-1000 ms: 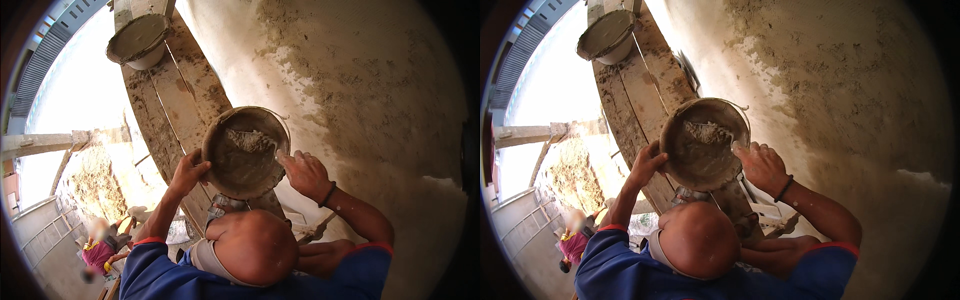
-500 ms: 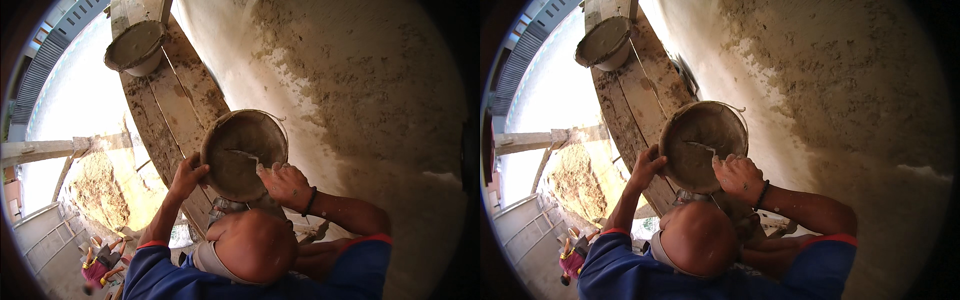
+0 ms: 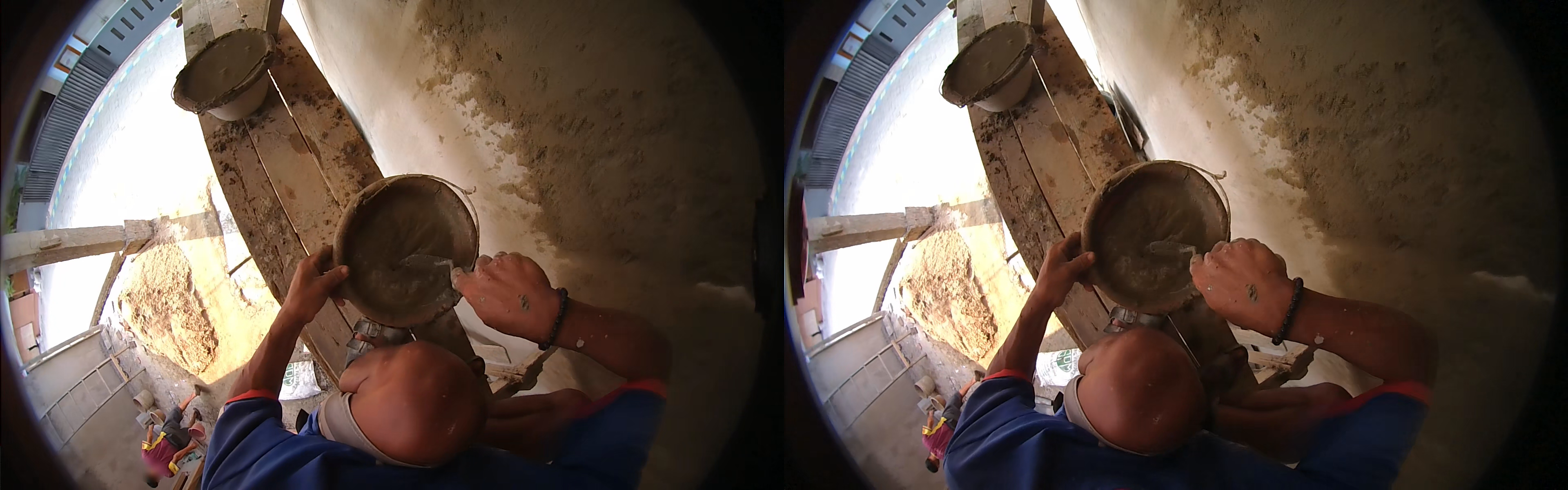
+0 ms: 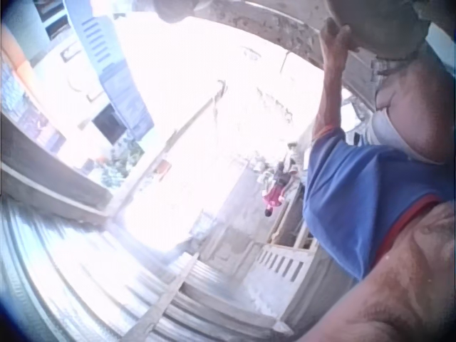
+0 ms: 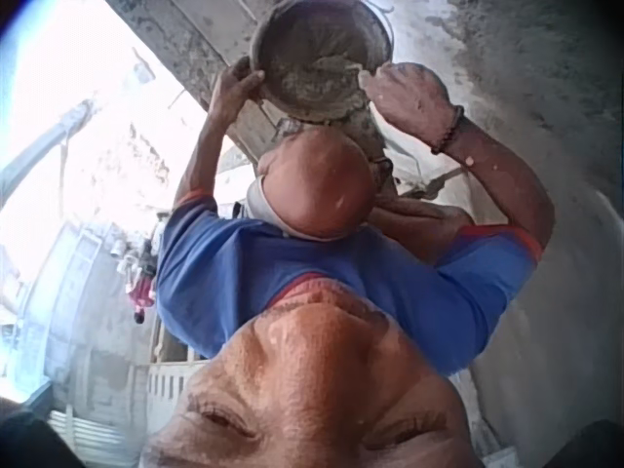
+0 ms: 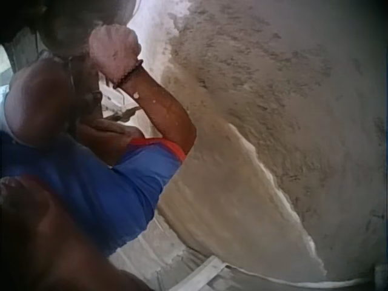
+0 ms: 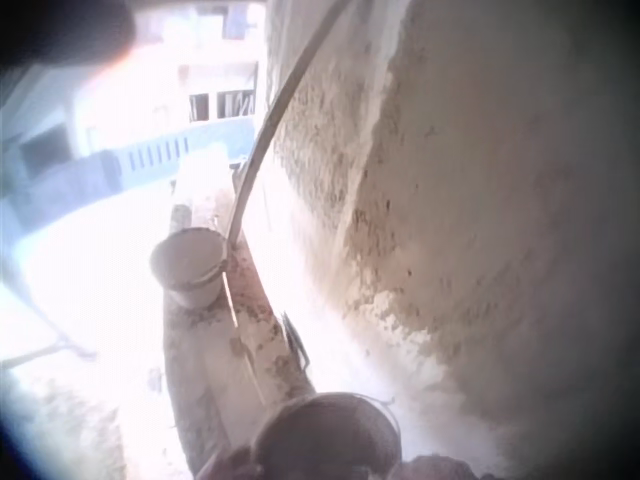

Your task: The person levels and smooths wet cement on a wall using a long wooden straightedge, then mixes more cement in a bucket with a trowel.

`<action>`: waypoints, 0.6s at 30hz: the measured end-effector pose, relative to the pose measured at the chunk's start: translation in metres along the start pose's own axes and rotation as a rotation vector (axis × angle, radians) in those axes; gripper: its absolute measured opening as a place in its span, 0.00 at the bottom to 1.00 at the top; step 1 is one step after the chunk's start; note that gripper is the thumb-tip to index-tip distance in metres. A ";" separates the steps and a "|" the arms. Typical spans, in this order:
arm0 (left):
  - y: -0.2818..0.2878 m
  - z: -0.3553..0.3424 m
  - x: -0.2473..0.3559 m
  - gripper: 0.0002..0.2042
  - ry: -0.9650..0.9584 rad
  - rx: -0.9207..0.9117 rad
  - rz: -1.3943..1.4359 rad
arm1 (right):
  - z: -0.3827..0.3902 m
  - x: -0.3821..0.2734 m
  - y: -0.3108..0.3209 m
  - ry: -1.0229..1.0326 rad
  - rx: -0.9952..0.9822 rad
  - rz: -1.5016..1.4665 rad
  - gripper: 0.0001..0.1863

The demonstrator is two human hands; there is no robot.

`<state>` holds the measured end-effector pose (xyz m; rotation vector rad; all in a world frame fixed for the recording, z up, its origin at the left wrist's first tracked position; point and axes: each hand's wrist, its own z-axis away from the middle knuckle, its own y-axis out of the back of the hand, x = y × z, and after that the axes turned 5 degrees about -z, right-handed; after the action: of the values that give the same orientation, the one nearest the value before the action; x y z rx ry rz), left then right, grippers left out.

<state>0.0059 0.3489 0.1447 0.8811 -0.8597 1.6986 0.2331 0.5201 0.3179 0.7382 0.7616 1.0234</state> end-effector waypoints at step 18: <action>-0.010 0.002 0.005 0.17 -0.017 0.022 0.081 | -0.094 0.063 -0.030 -0.012 -0.435 -0.006 0.08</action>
<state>0.0145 0.3515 0.1512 0.8867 -0.9004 1.7756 0.1887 0.5845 0.2308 0.3660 0.5041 1.1293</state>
